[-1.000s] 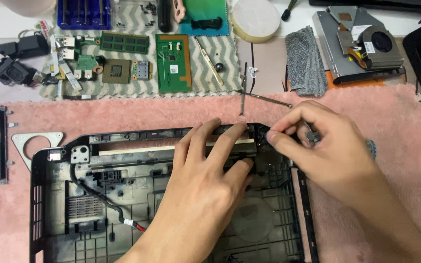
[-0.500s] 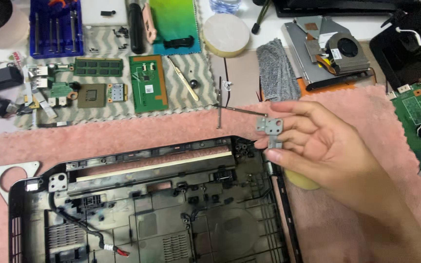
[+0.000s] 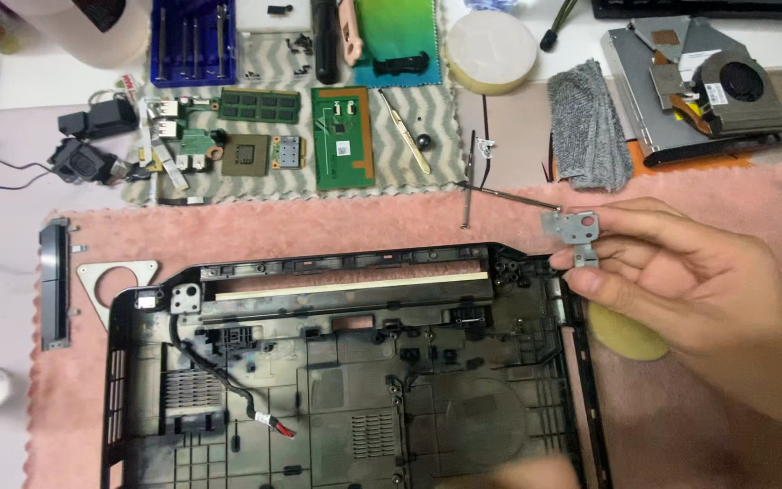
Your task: The person assembles a laptop by installing a fan, connecting ribbon cables, and securing internal components within the chassis. They handle the fan, cables, and chassis by hand, aligning and snapping parts into place on a workbench.
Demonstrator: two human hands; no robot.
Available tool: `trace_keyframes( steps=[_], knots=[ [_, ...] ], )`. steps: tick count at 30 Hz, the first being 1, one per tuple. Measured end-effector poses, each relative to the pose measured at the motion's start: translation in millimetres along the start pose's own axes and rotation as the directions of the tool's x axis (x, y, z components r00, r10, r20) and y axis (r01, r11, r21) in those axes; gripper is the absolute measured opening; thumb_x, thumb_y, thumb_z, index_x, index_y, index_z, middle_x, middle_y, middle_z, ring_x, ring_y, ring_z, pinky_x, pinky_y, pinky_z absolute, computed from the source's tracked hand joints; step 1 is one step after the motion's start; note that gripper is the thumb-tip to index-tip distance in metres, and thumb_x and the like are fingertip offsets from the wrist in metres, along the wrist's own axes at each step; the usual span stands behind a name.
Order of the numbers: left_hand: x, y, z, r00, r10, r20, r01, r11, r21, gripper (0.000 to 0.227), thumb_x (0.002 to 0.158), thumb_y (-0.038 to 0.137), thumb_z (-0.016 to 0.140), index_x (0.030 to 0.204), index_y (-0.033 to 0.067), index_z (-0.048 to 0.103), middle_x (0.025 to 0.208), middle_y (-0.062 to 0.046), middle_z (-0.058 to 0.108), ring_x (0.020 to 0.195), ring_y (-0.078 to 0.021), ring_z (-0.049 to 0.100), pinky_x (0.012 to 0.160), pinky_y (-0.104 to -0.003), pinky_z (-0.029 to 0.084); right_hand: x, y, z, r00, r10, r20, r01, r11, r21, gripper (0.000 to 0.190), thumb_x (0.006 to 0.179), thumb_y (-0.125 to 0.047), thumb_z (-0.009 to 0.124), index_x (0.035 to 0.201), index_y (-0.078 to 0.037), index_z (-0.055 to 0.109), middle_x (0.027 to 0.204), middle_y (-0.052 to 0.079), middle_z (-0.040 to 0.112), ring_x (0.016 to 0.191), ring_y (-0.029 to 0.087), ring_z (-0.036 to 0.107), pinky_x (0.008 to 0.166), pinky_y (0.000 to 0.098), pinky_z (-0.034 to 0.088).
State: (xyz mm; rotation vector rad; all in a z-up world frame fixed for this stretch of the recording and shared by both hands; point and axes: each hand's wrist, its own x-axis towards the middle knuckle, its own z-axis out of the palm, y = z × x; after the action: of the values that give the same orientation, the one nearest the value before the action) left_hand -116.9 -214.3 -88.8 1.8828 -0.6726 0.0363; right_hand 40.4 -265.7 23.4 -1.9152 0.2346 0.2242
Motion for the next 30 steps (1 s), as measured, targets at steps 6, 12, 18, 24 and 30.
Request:
trace_keyframes(
  steps=[6,12,18,24,30],
  knots=[
    [54,8,-263,1.000,0.018,0.010,-0.018,1.000,-0.012,0.026,0.107,0.035,0.085,0.091,0.0235,0.068,0.088,0.009,0.075,0.082,-0.0104,0.073,0.085,-0.036,0.043,-1,8,-6,0.987,-0.126,0.095,0.119,0.990,0.081,0.072,0.086,0.017,0.076,0.157,0.009,0.069,0.130,0.020,0.085,0.113,0.023,0.082,0.117,0.0343,0.069],
    [67,-39,-265,1.000,0.003,-0.004,-0.002,0.978,0.207,0.041,0.102,0.033,0.086,0.135,0.0120,0.072,0.129,-0.006,0.073,0.116,-0.0295,0.067,0.103,-0.043,0.051,-4,8,-2,0.997,-0.056,0.055,0.057,0.998,-0.019,0.050,0.081,0.009,0.090,0.131,0.004,0.087,0.113,0.019,0.099,0.101,0.021,0.095,0.101,0.0288,0.076],
    [70,-50,-263,0.995,0.069,0.069,-0.085,0.961,0.263,0.038,0.105,0.035,0.084,0.136,0.0135,0.076,0.131,-0.006,0.072,0.120,-0.0307,0.062,0.097,-0.044,0.046,-8,7,2,0.999,0.041,0.009,-0.040,0.998,-0.037,0.031,0.082,0.006,0.095,0.112,0.002,0.099,0.097,0.016,0.104,0.086,0.019,0.098,0.087,0.0267,0.080],
    [69,-52,-260,0.986,0.148,0.083,-0.169,0.902,0.398,0.035,0.108,0.031,0.085,0.132,0.0082,0.074,0.134,-0.009,0.070,0.120,-0.0338,0.061,0.092,-0.047,0.041,-8,11,0,0.879,-0.463,0.112,0.474,0.827,-0.301,0.028,0.086,-0.006,0.095,0.115,-0.007,0.093,0.112,0.002,0.082,0.078,0.004,0.073,0.069,0.0121,0.057],
    [67,-55,-258,0.993,0.065,0.102,-0.103,0.896,0.431,0.063,0.100,0.048,0.087,0.149,0.0127,0.068,0.148,-0.012,0.067,0.134,-0.0391,0.061,0.103,-0.054,0.045,-7,8,3,0.827,-0.555,0.089,0.545,0.753,-0.370,0.020,0.092,-0.004,0.092,0.112,-0.006,0.090,0.102,0.003,0.082,0.083,0.008,0.075,0.070,0.0177,0.056]
  ],
)
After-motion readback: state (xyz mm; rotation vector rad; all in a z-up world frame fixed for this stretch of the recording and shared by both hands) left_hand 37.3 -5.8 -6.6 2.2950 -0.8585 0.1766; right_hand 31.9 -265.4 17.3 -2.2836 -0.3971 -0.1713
